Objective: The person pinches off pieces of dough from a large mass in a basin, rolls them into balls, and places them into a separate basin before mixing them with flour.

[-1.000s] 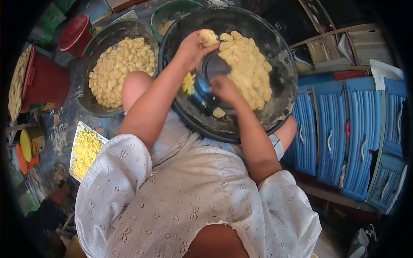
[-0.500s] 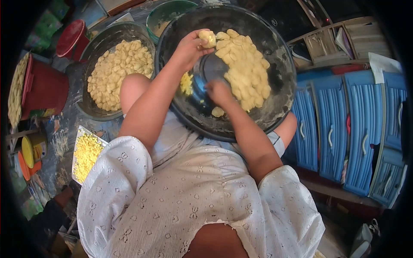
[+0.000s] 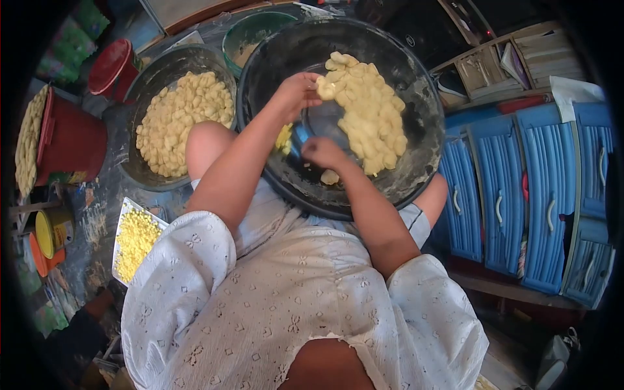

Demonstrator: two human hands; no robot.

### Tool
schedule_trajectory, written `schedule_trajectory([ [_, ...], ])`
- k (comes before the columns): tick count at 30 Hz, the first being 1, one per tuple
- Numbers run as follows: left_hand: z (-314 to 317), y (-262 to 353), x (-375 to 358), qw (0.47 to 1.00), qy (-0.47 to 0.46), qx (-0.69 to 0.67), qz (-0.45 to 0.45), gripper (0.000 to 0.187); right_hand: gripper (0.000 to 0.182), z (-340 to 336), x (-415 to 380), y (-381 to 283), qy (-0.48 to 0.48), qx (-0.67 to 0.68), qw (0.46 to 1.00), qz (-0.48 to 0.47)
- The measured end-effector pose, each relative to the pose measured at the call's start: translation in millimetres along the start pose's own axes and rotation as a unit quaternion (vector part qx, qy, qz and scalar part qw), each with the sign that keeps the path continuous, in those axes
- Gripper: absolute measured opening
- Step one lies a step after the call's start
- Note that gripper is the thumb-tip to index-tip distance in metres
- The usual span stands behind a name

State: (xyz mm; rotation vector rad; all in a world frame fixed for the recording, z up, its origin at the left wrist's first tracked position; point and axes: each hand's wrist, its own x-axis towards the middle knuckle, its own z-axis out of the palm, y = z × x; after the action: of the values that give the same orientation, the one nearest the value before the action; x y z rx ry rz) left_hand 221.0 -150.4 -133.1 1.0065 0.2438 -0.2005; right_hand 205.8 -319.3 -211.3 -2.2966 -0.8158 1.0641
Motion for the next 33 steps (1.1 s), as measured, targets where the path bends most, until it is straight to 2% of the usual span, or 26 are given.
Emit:
schedule_trajectory([
  [2, -4.7, -2.7, 3.0, 0.999, 0.019, -0.030, -0.005, 0.022, 0.026, -18.3, -5.2, 9.4, 0.152, 0.142, 0.978, -0.029],
  [3, -5.2, -2.6, 2.6, 0.998, 0.001, -0.056, 0.004, 0.022, 0.023, -26.6, -8.0, 11.2, 0.203, 0.281, 0.938, -0.025],
  [4, -4.6, -2.6, 2.0, 0.996, -0.016, -0.081, 0.014, 0.023, 0.021, -37.8, -14.3, 2.2, 0.249, 0.414, 0.875, -0.020],
  [5, -2.0, -1.8, 0.6, 0.996, -0.016, -0.081, 0.013, 0.023, 0.021, -46.2, -19.0, -6.0, 0.249, 0.414, 0.875, -0.020],
  [7, 4.9, -1.5, -2.4, 0.996, -0.037, -0.074, 0.019, 0.026, 0.018, -60.1, -28.4, -22.1, 0.354, 0.500, 0.781, -0.123],
  [8, 7.9, -1.9, -3.6, 0.997, -0.038, -0.072, 0.017, 0.026, 0.018, -63.7, -32.0, -30.5, 0.355, 0.501, 0.780, -0.123],
  [10, 12.9, -2.0, -4.7, 0.993, -0.079, -0.079, 0.024, 0.030, 0.018, -65.4, -37.3, -46.0, 0.422, 0.502, 0.738, -0.156],
  [11, 13.7, -2.3, -3.9, 0.993, -0.080, -0.078, 0.024, 0.030, 0.018, -65.6, -38.8, -49.2, 0.424, 0.502, 0.737, -0.157],
  [13, 13.1, -4.4, -2.1, 0.991, -0.105, -0.077, 0.021, 0.032, 0.019, -64.9, -41.1, -53.2, 0.473, 0.408, 0.764, -0.159],
  [16, 16.4, -11.6, -3.8, 0.989, -0.129, -0.077, 0.020, 0.032, 0.021, -62.7, -44.5, -50.0, 0.521, 0.359, 0.761, -0.144],
  [17, 21.5, -12.0, -9.3, 0.986, -0.142, -0.084, 0.025, 0.033, 0.021, -63.2, -48.1, -48.6, 0.518, 0.359, 0.762, -0.147],
  [19, 24.9, -27.0, -10.5, 0.991, -0.119, -0.061, 0.018, 0.034, 0.024, -64.0, -58.1, -44.7, 0.525, 0.183, 0.815, -0.162],
  [20, 27.4, -32.7, -11.9, 0.993, -0.106, -0.057, 0.015, 0.034, 0.024, -62.2, -61.7, -43.3, 0.521, 0.184, 0.817, -0.164],
  [23, 33.7, -40.3, -17.0, 0.995, -0.085, -0.047, 0.025, 0.034, 0.024, -54.2, -71.0, -33.9, 0.485, 0.073, 0.854, -0.174],
  [27, 41.8, -44.8, -24.1, 0.996, -0.085, -0.038, 0.014, 0.033, 0.025, -44.9, -70.3, -27.5, 0.488, 0.052, 0.856, -0.163],
  [29, 44.0, -42.9, -29.5, 0.984, -0.180, -0.007, -0.012, 0.045, 0.026, -46.0, -65.5, -18.6, 0.391, 0.141, 0.882, -0.223],
  [31, 48.7, -40.2, -37.5, 0.983, -0.180, 0.010, -0.045, 0.052, 0.027, -47.6, -68.1, -11.8, 0.380, 0.114, 0.891, -0.218],
  [32, 52.2, -37.5, -42.0, 0.980, -0.180, 0.027, -0.077, 0.060, 0.029, -49.6, -68.9, -10.3, 0.370, 0.086, 0.900, -0.214],
  [33, 57.6, -35.0, -46.0, 0.985, -0.161, 0.025, -0.057, 0.074, 0.029, -48.4, -69.1, -9.9, 0.370, 0.085, 0.900, -0.215],
])
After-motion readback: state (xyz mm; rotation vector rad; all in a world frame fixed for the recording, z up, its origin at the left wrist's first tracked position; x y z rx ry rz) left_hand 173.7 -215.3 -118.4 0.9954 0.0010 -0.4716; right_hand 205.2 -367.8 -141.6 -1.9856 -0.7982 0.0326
